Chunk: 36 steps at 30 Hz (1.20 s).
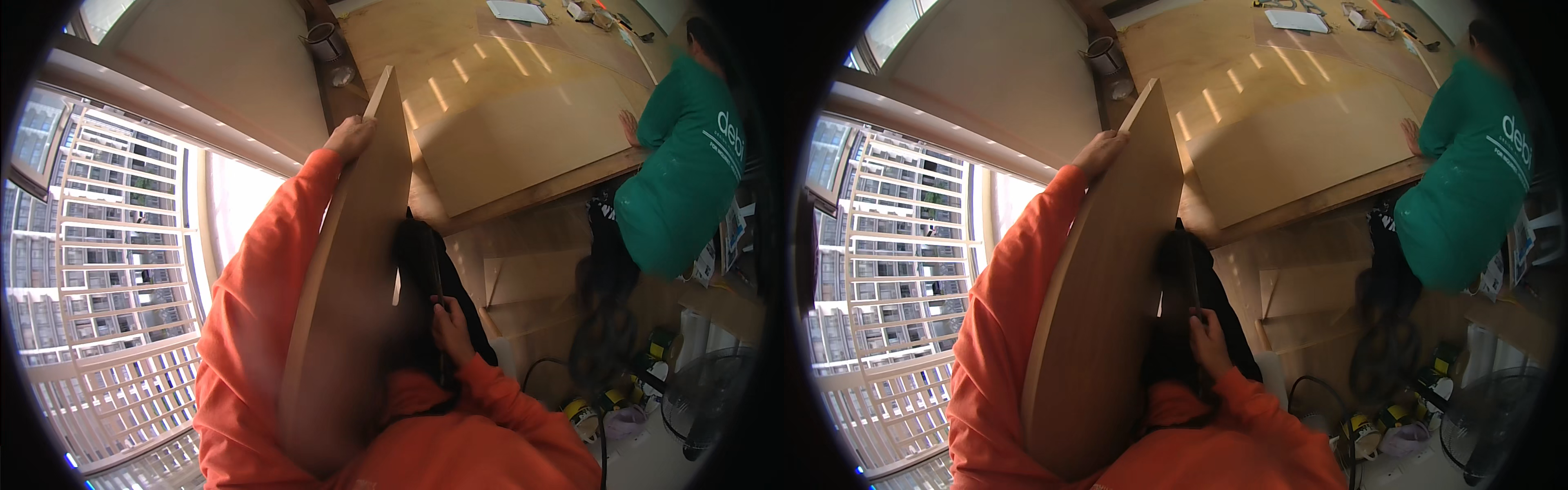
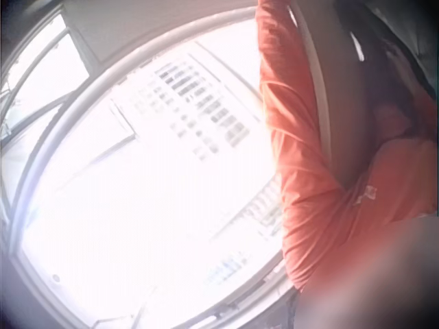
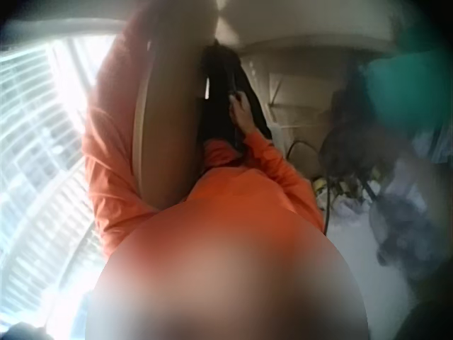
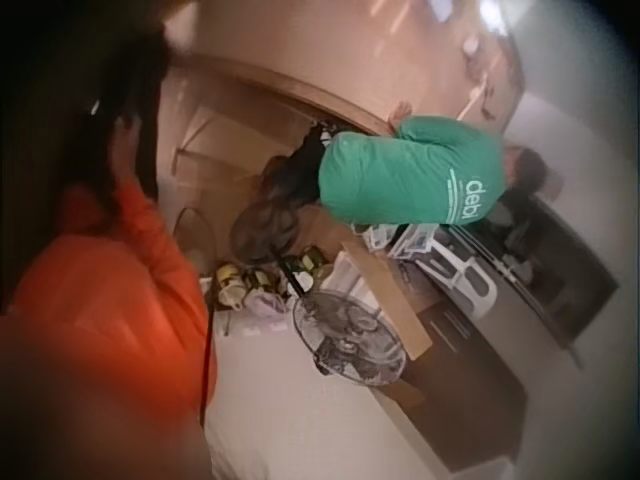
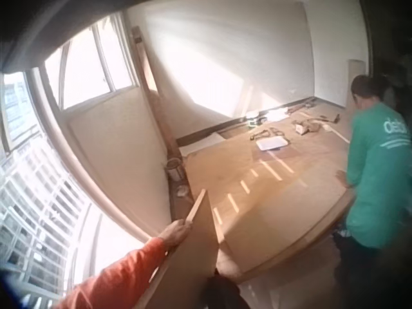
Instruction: The person files a wooden plank with a metal file, then places it on a workbench. They use a utility knife to cut a piece of plywood along a straight edge. Another person in a green shirt works nearby on a separate piece of wood.
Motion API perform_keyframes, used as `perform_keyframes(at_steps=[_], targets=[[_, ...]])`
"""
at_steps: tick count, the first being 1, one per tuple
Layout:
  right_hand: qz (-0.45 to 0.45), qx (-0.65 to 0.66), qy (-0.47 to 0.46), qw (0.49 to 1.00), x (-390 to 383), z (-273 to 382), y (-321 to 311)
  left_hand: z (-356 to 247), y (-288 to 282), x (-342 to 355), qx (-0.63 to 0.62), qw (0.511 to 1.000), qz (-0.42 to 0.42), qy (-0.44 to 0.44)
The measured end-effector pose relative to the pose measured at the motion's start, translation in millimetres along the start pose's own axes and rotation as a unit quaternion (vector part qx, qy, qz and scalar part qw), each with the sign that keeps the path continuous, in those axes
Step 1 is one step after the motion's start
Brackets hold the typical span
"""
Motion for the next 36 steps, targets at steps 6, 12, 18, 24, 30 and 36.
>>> perform_keyframes(at_steps=[6,12,18,24,30,36], targets=[[-0.151,-0.175,-0.26,0.938,-13,127,6,4,4,15,-0.076,0.997,0.019,0.013],[-0.111,-0.166,-0.185,0.962,1,175,-25,4,0,-50,-0.377,0.922,0.083,0.044],[-0.02,-0.075,-0.186,0.979,81,152,16,33,-14,-72,-0.397,0.915,-0.016,0.062],[-0.121,-0.049,-0.3,0.945,112,171,70,54,-34,-71,-0.285,0.958,-0.032,0.032],[-0.077,-0.093,-0.158,0.98,161,163,120,75,-46,-70,-0.322,0.947,-0.002,0.014],[0.007,-0.213,-0.245,0.946,184,165,151,82,-48,-67,-0.314,0.948,-0.021,0.039]])
Point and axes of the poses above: each hand's wrist, its own x-axis towards the middle knuckle, its own y-axis out of the palm, z = x × y, the point moved 8 cm from there along x, towards the middle knuckle, and after that the axes turned 4 degrees about -x, right-handed, at the moved point
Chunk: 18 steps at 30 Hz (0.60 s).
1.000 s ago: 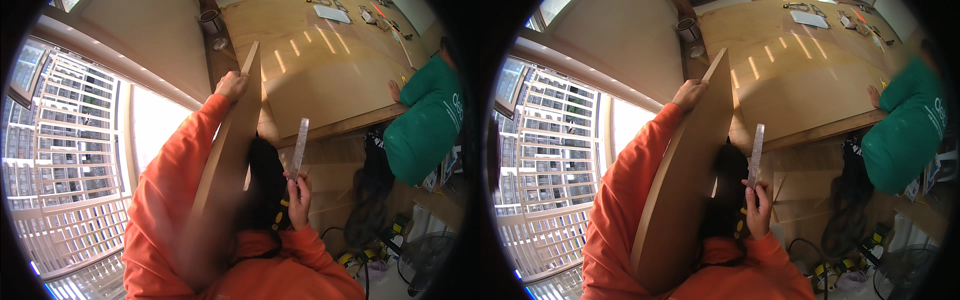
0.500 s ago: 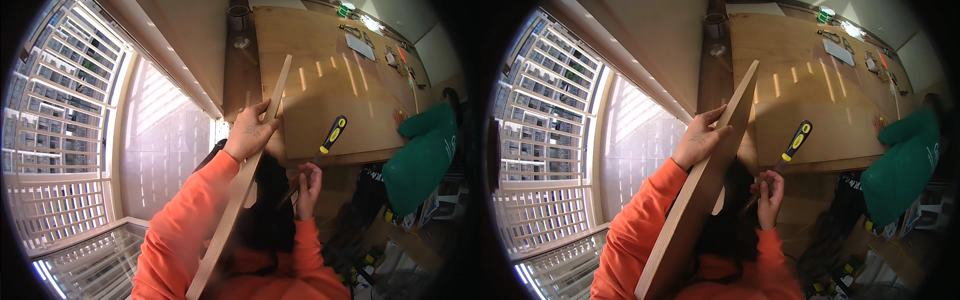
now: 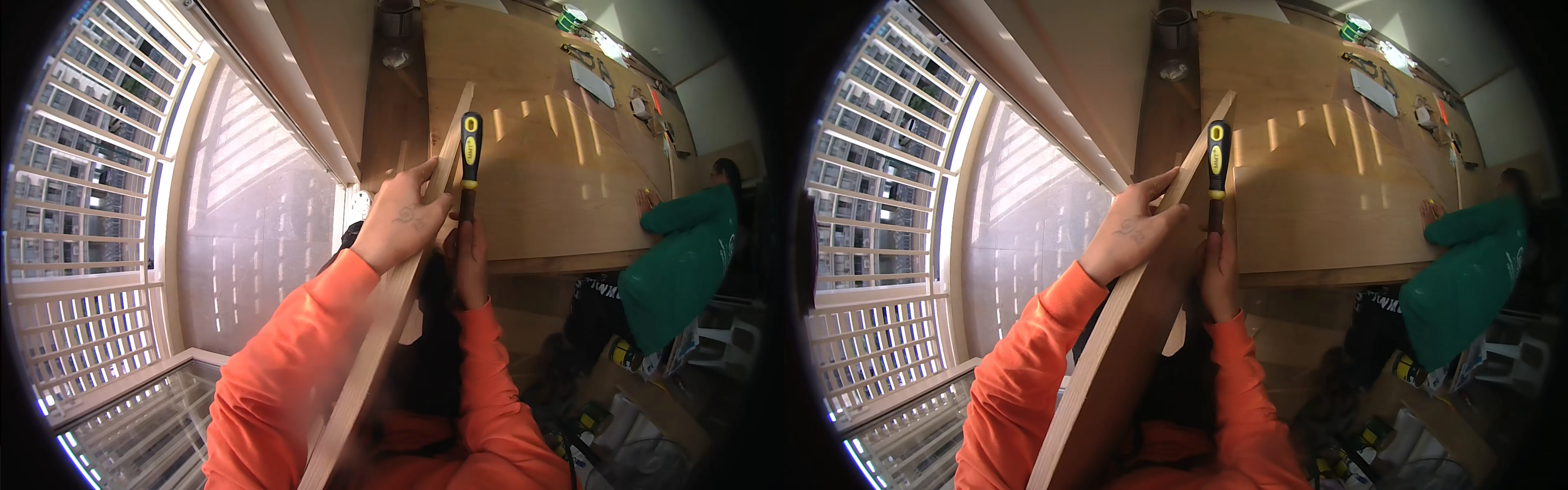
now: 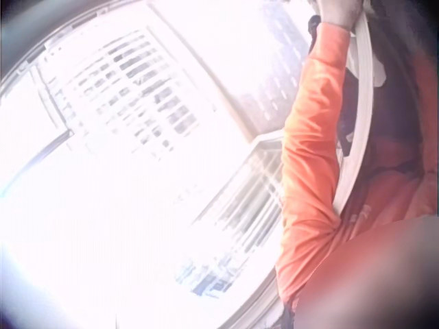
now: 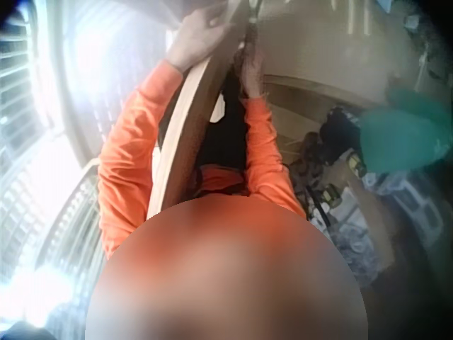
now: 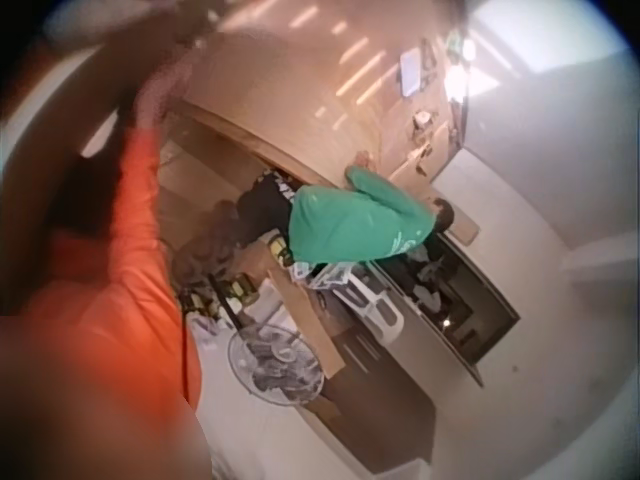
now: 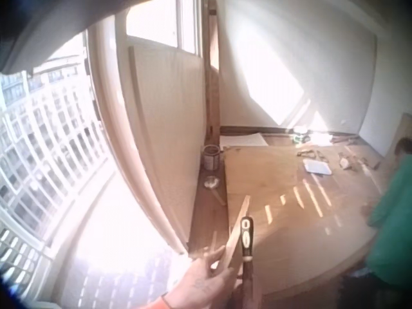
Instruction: The person files a wooden plank with a metal file, then places it on a workbench. They use a utility knife to cut a piece of plywood along a straight edge. Another person in a green shirt works nearby on a separate piece of wood.
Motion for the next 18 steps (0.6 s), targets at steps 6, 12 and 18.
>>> perform_keyframes(at_steps=[6,12,18], targets=[[-0.152,0.194,0.02,0.969,-1,-19,-28,6,-1,1,-0.018,0.999,0.015,-0.024],[-0.064,0.141,0.037,0.987,-3,-24,1,0,1,1,-0.02,1.0,0.006,-0.009],[-0.043,0.057,0.047,0.996,-12,-18,-8,-4,1,0,-0.021,0.998,-0.023,0.046]])
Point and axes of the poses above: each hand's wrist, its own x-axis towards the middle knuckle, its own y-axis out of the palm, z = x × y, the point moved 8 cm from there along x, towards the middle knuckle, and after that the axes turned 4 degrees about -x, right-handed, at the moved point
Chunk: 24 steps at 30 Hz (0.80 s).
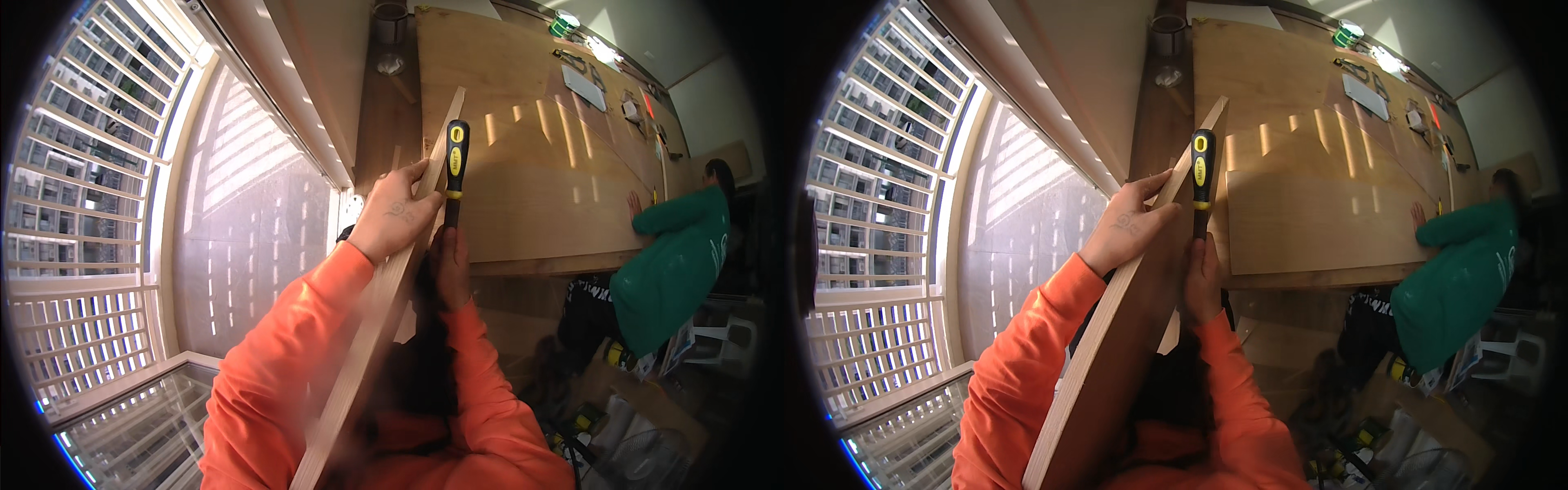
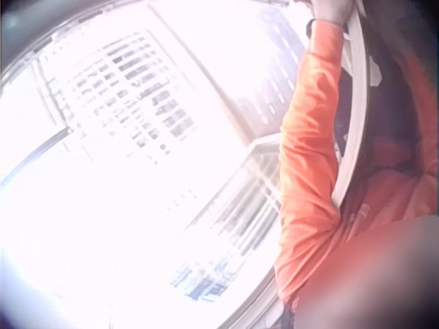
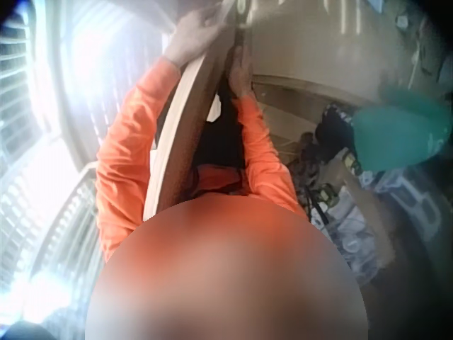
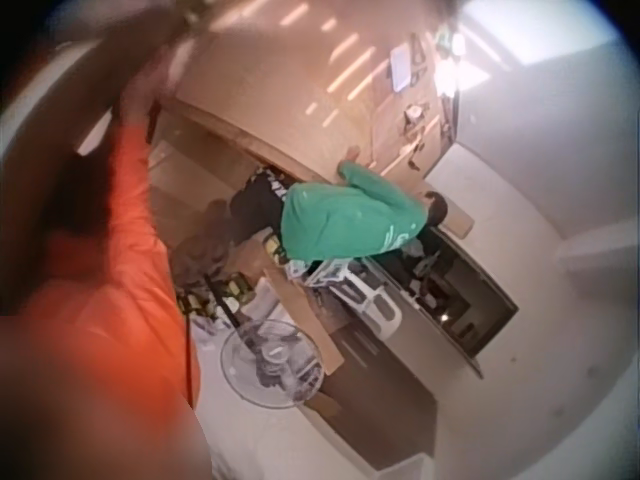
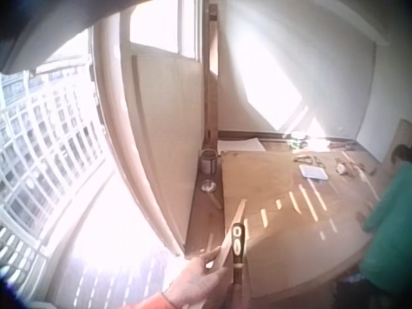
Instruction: The person files a wooden plank with a metal file, then places it on a workbench. They use a utility knife to cut a piece of plywood along a straight edge. Another person in a green shirt works nearby on a separate piece of wood.
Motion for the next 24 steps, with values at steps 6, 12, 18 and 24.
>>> perform_keyframes(at_steps=[6,12,18,24], targets=[[-0.017,-0.063,-0.084,0.994,-5,15,5,4,1,1,0.027,0.999,0.021,-0.04],[0.007,0.067,0.03,0.997,-34,19,-22,-6,8,-34,-0.009,0.973,0.163,-0.162],[0.002,0.075,0.085,0.994,-102,25,-72,-29,-20,-123,0.089,0.968,0.192,-0.136],[0.041,0.152,0.151,0.976,-166,-11,-75,-27,-38,-159,0.142,0.971,0.152,-0.118]])
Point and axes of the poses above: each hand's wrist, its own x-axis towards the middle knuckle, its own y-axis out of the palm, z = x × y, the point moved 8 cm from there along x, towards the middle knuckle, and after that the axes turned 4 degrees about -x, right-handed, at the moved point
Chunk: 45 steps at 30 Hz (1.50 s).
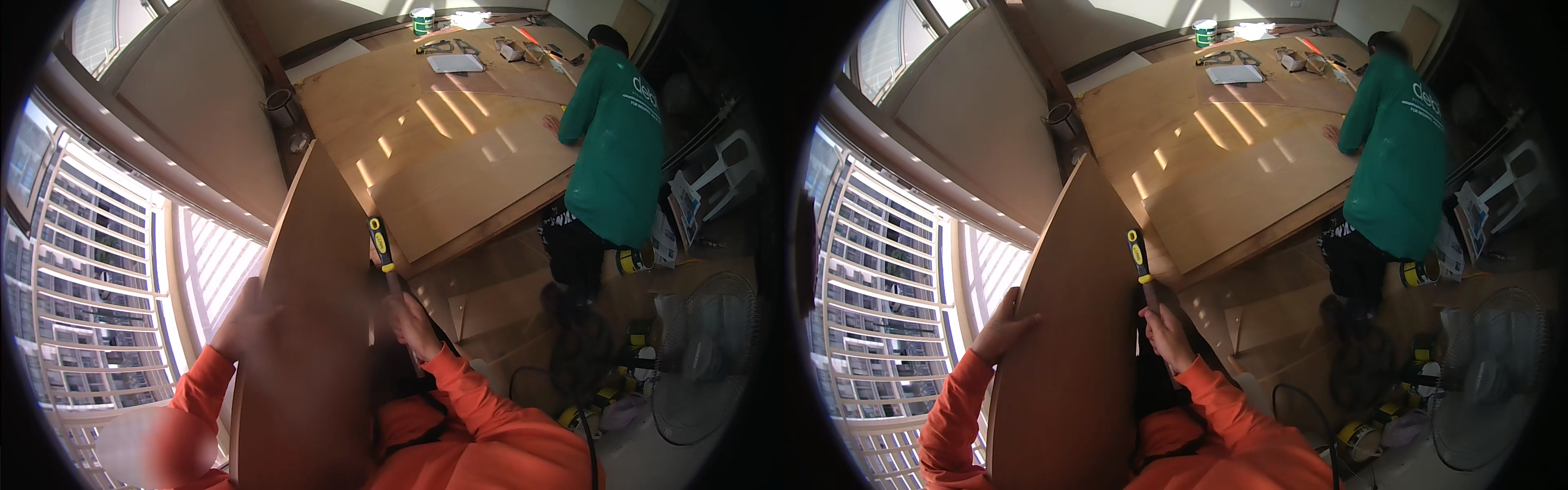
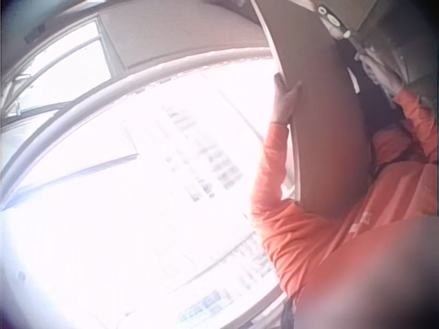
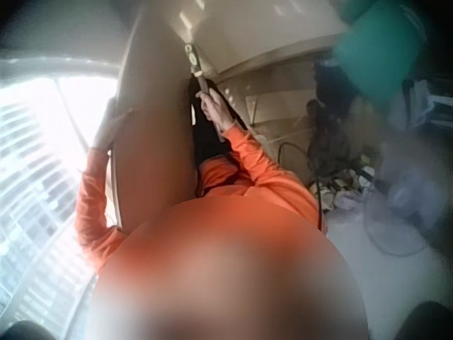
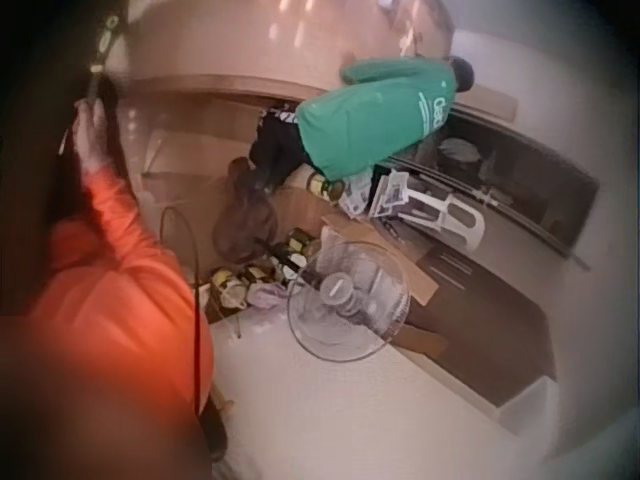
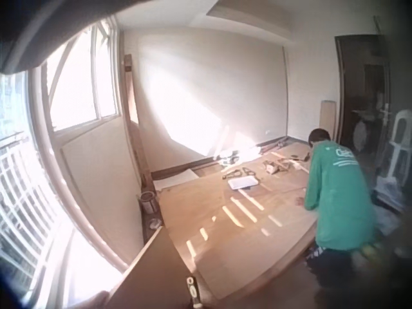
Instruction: The person files a wooden plank with a metal file, then places it on a workbench. They use a utility knife to cut a piece of plywood along a straight edge. Another person in a green shirt works nearby on a separate piece of wood.
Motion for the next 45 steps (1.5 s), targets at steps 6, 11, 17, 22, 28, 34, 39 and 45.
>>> perform_keyframes(at_steps=[6,11,17,22,28,34,39,45], targets=[[-0.024,-0.086,-0.029,0.996,-6,2,-10,-31,35,15,0.109,0.991,0.002,0.083],[-0.117,-0.123,-0.285,0.943,7,61,-22,-78,50,-14,0.004,0.998,0.003,0.056],[-0.091,-0.101,-0.235,0.962,-11,108,-26,-135,35,-107,-0.074,0.99,-0.036,0.118],[-0.112,-0.102,-0.248,0.957,-41,141,-33,-158,27,-194,-0.066,0.98,-0.113,0.153],[-0.09,0.044,-0.199,0.975,-59,82,5,-175,29,-250,-0.066,0.961,-0.158,0.215],[-0.156,0.092,-0.243,0.953,-50,75,14,-192,71,-237,0.075,0.954,-0.09,0.277],[-0.149,0.129,-0.221,0.955,13,80,1,-217,73,-163,0.133,0.97,-0.061,0.195],[-0.154,0.123,-0.175,0.965,170,136,12,-222,23,16,0.195,0.966,-0.089,0.144]])
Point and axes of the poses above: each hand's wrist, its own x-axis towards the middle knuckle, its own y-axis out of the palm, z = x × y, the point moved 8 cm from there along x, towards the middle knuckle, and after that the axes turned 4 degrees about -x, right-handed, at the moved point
